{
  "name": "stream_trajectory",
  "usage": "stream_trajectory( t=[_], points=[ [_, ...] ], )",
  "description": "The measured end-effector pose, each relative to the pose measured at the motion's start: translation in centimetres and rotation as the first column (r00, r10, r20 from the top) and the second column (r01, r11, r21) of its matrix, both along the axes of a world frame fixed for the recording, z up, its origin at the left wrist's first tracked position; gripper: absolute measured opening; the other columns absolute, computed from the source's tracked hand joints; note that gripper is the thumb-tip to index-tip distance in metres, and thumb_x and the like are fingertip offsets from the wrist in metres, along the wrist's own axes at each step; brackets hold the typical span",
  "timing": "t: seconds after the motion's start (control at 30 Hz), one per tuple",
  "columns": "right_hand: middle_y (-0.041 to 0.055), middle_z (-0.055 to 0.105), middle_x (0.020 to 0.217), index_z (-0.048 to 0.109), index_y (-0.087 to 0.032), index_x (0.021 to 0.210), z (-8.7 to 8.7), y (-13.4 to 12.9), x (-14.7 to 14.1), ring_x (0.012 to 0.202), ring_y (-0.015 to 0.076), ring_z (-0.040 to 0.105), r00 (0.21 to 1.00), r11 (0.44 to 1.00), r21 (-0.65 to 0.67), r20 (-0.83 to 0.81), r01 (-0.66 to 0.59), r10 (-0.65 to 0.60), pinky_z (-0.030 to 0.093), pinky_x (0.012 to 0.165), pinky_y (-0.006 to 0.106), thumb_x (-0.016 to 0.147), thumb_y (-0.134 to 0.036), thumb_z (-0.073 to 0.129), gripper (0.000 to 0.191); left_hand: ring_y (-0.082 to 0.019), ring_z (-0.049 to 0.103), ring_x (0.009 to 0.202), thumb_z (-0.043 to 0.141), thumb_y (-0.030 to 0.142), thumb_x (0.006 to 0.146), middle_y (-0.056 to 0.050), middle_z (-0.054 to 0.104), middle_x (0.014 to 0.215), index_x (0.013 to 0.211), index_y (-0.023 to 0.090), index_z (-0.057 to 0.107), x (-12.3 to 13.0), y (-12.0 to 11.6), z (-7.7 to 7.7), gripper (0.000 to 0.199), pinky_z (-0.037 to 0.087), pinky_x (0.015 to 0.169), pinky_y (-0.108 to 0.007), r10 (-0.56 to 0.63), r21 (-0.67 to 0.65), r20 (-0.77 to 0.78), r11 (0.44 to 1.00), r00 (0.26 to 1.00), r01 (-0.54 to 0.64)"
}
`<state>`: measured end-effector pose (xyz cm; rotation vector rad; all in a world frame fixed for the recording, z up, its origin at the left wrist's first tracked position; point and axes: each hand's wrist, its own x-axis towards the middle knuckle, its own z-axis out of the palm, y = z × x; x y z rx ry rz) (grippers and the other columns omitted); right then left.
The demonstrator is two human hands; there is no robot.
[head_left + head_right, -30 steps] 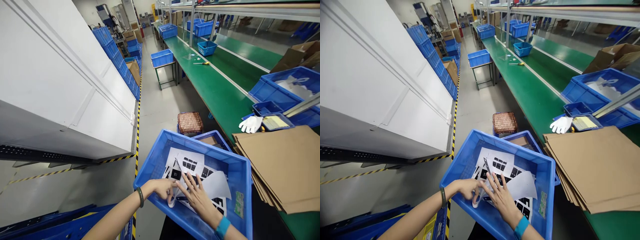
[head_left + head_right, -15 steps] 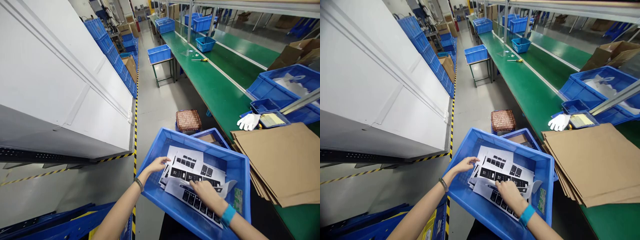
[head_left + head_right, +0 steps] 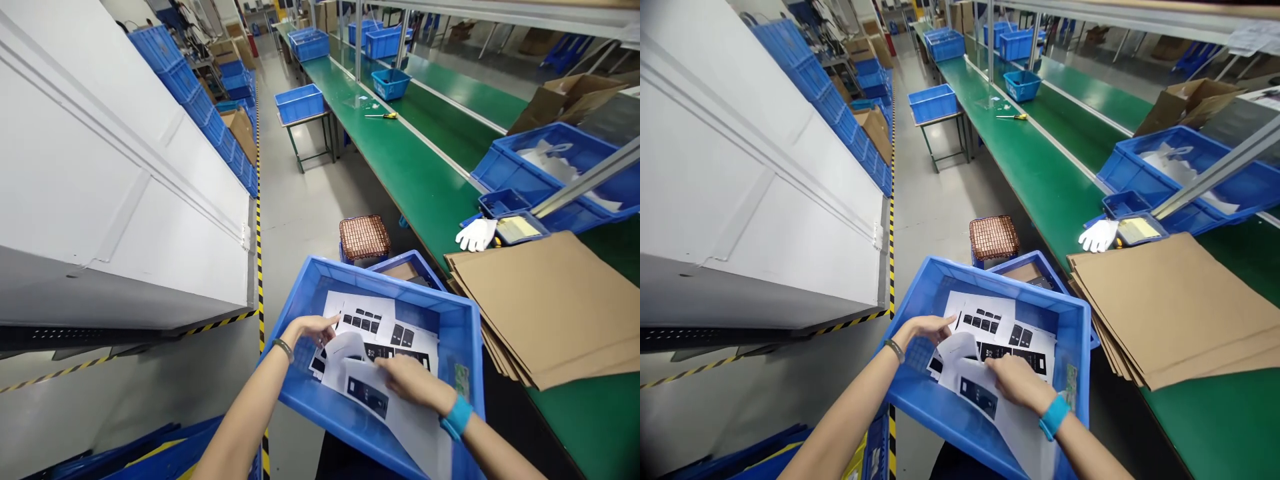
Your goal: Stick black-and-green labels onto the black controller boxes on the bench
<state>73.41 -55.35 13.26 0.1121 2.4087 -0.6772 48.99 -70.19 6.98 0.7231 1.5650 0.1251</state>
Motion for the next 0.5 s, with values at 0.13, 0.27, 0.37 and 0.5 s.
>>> stream_trajectory(
  t=[0.13, 0.27, 0.37, 0.5],
  points=[
    [0.0052, 0.072, 0.092, 0.068, -0.014, 0.097, -1.9, -1.6, -0.4, 0.087, 0.0199, 0.069, 0.998, 0.999, 0.038, 0.061, -0.018, 0.015, 0.054, 0.078, 0.036, 0.089, -0.014, 0.060, 0.011, -0.020, 0.065, 0.092, 0.061, 0.038, 0.093, -0.006, 0.067, 0.103, 0.101, 0.014, 0.064, 1.3, 1.6, 0.3, 0.025, 0.055, 0.083, -0.040, -0.117, 0.079, -0.178, 0.988, 0.977, 0.133],
    [0.0055, 0.071, 0.100, 0.063, -0.013, 0.110, -3.5, -2.7, -0.2, 0.088, 0.0186, 0.068, 1.000, 0.996, 0.087, 0.004, 0.001, -0.002, 0.055, 0.080, 0.038, 0.094, -0.022, 0.058, 0.019, -0.024, 0.059, 0.110, 0.062, 0.034, 0.091, -0.009, 0.060, 0.122, 0.117, 0.017, 0.059, 5.6, 3.9, -0.4, 0.031, 0.050, 0.094, -0.047, -0.146, 0.236, -0.350, 0.942, 0.925, 0.238],
    [0.0085, 0.073, 0.093, 0.061, -0.011, 0.115, -3.7, -4.2, 1.2, 0.080, 0.0212, 0.070, 0.999, 0.997, 0.073, -0.031, -0.036, 0.039, 0.054, 0.070, 0.032, 0.085, -0.009, 0.061, 0.030, -0.025, 0.059, 0.108, 0.064, 0.034, 0.090, -0.009, 0.059, 0.122, 0.122, 0.017, 0.056, 8.9, 4.8, -0.8, 0.037, 0.050, 0.093, -0.048, -0.196, 0.232, -0.419, 0.921, 0.887, 0.313],
    [0.0111, 0.073, 0.090, 0.068, -0.014, 0.099, -3.9, -6.6, 3.9, 0.079, 0.0240, 0.072, 0.994, 0.998, 0.049, -0.095, -0.046, 0.050, 0.051, 0.063, 0.027, 0.080, 0.002, 0.054, 0.029, -0.026, 0.058, 0.110, 0.065, 0.033, 0.090, -0.010, 0.058, 0.123, 0.123, 0.016, 0.055, 11.3, 4.7, -1.0, 0.038, 0.050, 0.093, -0.049, -0.236, 0.167, -0.515, 0.916, 0.824, 0.366]
  ],
)
